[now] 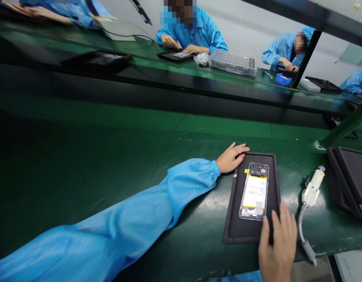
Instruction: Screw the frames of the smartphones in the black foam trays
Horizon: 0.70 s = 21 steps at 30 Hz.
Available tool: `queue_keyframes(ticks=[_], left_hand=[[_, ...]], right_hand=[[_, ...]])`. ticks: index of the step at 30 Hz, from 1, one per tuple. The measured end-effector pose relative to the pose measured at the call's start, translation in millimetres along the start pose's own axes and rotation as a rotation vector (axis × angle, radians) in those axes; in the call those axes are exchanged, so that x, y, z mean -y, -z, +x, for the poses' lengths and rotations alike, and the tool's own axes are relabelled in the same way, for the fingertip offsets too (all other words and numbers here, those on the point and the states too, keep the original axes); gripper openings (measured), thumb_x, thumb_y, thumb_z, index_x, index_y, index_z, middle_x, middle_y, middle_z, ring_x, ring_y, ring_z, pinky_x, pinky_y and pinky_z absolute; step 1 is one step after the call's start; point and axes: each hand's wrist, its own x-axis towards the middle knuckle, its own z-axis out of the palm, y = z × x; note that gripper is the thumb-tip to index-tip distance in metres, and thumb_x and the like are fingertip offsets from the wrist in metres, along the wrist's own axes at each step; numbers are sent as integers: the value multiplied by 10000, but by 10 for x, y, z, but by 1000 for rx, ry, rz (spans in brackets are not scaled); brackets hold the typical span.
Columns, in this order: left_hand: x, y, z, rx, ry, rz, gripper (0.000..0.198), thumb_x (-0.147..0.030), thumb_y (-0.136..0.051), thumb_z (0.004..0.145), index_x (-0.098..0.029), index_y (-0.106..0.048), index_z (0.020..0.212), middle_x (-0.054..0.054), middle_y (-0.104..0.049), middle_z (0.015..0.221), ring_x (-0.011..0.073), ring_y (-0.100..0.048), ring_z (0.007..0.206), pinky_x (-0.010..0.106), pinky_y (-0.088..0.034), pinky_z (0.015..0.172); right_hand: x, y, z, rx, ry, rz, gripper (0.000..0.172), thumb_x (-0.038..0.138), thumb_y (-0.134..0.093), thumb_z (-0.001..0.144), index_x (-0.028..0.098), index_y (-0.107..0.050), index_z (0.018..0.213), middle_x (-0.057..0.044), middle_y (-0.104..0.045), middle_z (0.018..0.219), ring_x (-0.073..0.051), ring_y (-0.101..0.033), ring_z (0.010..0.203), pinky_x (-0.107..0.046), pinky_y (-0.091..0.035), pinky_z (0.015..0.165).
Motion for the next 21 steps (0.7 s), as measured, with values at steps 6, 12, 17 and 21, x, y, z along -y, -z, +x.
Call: queue_keyframes(ticks=[6,12,17,21], left_hand=[[-10,7,-14,-12,-8,5,418,-167,-361,866,-175,-543,1241,71,-572,1324,219,-406,1346,558,-180,1178],[-22,-6,10,2,6,-45,426,-165,-370,864,-172,-530,1259,69,-543,1358,215,-373,1367,541,-133,1191],[-38,8,12,1,18,-70,429,-164,-361,864,-149,-529,1258,77,-548,1352,228,-368,1368,554,-121,1187],[-32,-15,7,12,11,-79,425,-167,-353,866,-160,-529,1253,70,-549,1351,225,-365,1370,551,-124,1187]], right_hand=[[209,-232,-57,135,-119,117,445,389,-575,917,115,-544,1266,-217,-544,1313,-352,-552,1182,-599,-447,969],[40,71,63,130,-602,449,407,335,-526,939,146,-548,1298,-158,-575,1299,-275,-581,1166,-446,-518,957],[-11,143,197,144,-727,582,364,343,-539,930,144,-595,1230,-145,-600,1268,-260,-588,1157,-433,-520,967],[100,-44,256,207,-487,385,382,342,-476,956,130,-570,1260,-163,-604,1258,-280,-584,1157,-484,-506,963]])
